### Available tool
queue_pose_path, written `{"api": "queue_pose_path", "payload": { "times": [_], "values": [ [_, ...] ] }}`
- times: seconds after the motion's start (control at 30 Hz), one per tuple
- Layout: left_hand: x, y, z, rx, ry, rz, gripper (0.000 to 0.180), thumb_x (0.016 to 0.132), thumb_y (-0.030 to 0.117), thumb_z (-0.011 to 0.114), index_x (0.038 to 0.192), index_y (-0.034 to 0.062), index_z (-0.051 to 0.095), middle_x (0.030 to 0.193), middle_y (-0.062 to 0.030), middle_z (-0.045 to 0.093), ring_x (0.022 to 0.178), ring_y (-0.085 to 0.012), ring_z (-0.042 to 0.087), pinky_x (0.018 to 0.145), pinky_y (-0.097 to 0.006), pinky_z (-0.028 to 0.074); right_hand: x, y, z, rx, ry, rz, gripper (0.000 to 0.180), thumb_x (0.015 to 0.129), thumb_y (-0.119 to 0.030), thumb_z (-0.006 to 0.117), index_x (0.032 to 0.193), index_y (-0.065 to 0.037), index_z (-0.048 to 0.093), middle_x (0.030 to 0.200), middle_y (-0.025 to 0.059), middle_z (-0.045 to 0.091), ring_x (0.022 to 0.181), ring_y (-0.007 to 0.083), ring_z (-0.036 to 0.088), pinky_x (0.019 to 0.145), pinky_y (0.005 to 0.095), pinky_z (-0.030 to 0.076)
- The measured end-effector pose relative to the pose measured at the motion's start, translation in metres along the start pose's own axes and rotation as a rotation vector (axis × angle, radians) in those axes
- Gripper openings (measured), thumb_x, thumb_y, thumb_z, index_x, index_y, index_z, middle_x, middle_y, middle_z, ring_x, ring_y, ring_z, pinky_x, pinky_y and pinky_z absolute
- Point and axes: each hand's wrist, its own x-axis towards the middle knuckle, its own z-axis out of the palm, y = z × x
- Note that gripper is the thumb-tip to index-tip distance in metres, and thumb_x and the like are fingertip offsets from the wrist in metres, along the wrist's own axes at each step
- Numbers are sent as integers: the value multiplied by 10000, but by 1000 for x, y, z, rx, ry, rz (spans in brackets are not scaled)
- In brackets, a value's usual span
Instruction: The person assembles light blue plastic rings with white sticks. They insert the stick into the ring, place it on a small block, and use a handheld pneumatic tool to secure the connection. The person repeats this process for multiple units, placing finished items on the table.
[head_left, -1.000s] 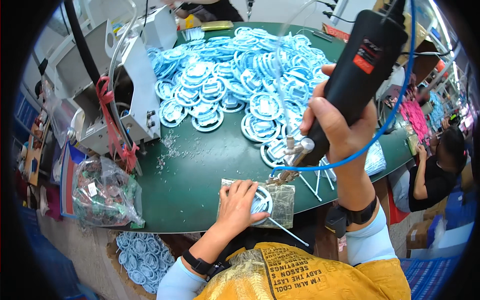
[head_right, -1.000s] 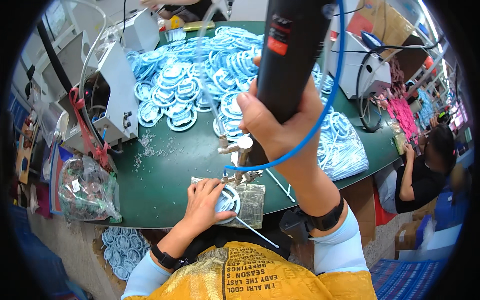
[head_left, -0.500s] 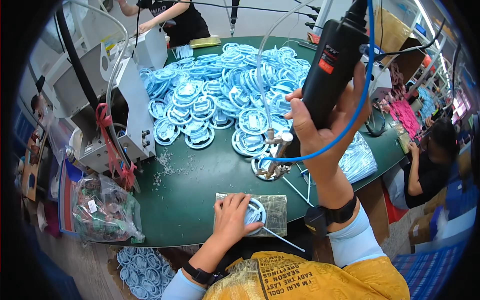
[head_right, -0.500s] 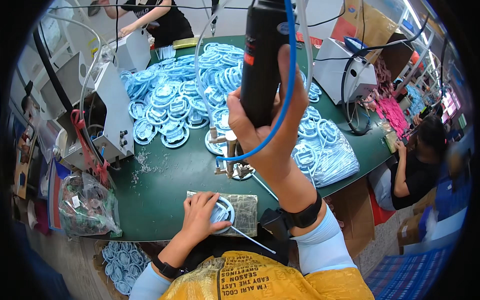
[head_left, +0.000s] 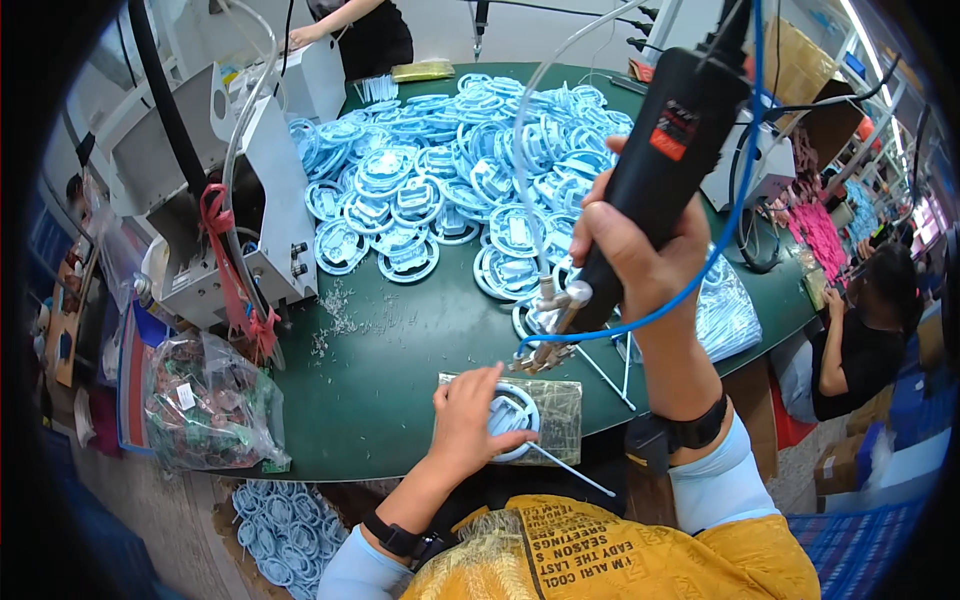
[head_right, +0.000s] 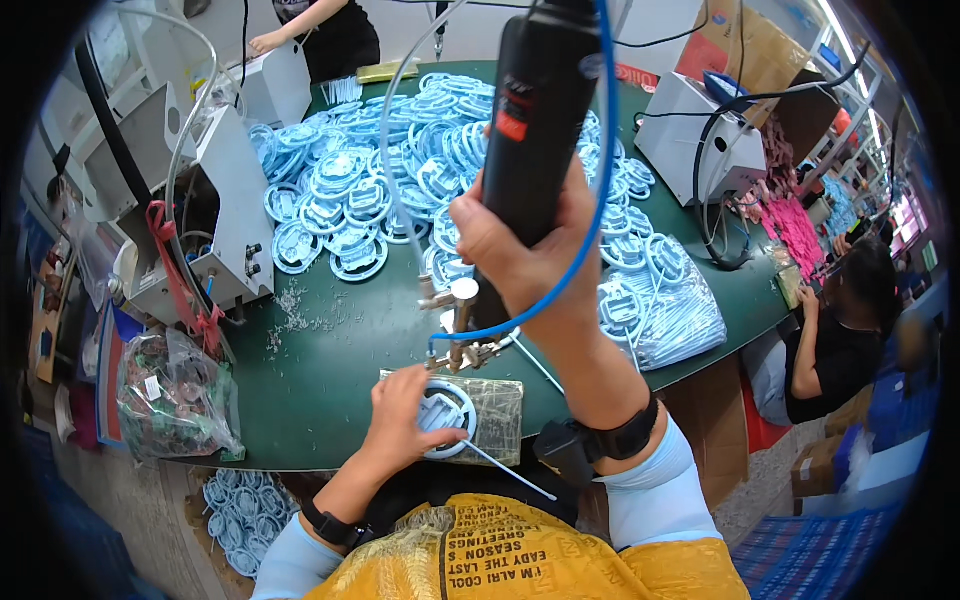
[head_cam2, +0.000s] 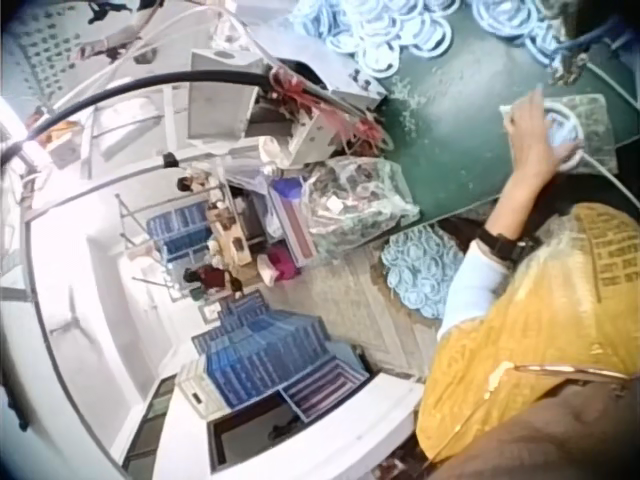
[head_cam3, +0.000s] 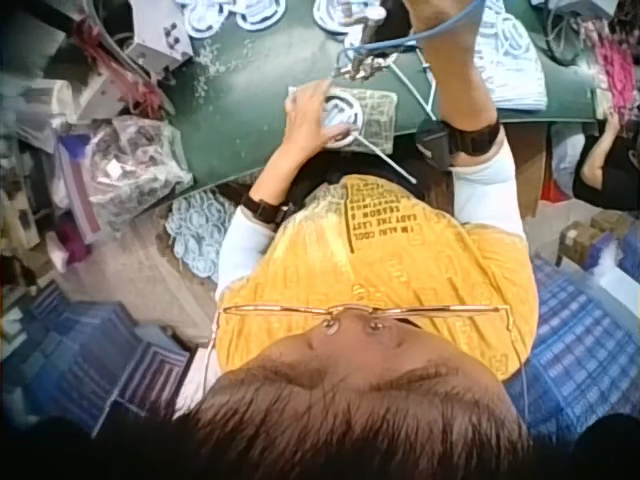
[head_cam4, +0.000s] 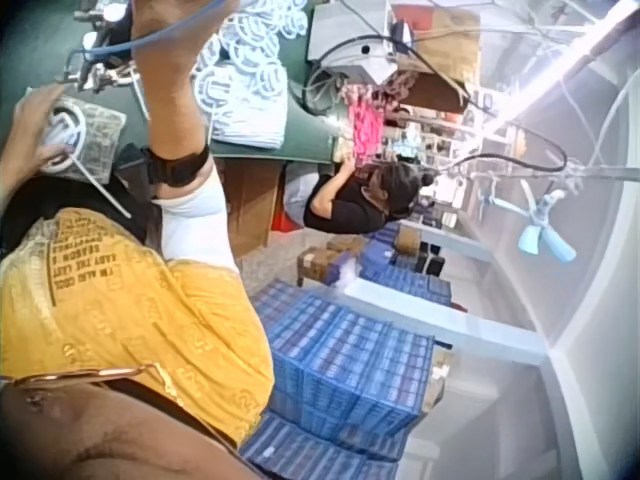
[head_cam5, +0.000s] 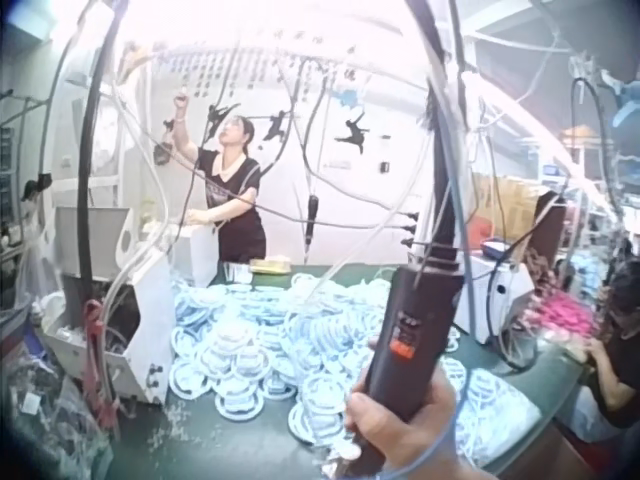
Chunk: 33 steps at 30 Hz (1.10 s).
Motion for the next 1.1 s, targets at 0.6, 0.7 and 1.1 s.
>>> {"api": "queue_pose_path", "payload": {
  "times": [0.6,0.7,1.1],
  "values": [
    [122,80,-74,-684,307,-32,316,766,6,788,1045,-25,645,861,-43,701,732,-92,655,656,-224,520,-64,33,-34,-243,-66,162,425,851,-178,755,1200,-29,563,795,16,589,666,87,557,599,251,456],
    [132,91,-71,-746,273,-34,273,767,-14,782,996,-27,635,839,-53,698,717,-99,653,656,-227,516,-87,50,-39,-329,-122,206,486,827,-256,781,1190,-26,555,663,41,591,583,124,564,552,283,444],
    [133,122,-49,-795,253,-74,282,776,6,775,1011,-21,621,896,-83,691,764,-136,663,706,-255,535,-85,59,-50,-124,-13,267,378,788,-215,792,1038,-17,590,578,60,569,505,149,541,503,315,403]
  ]
}}
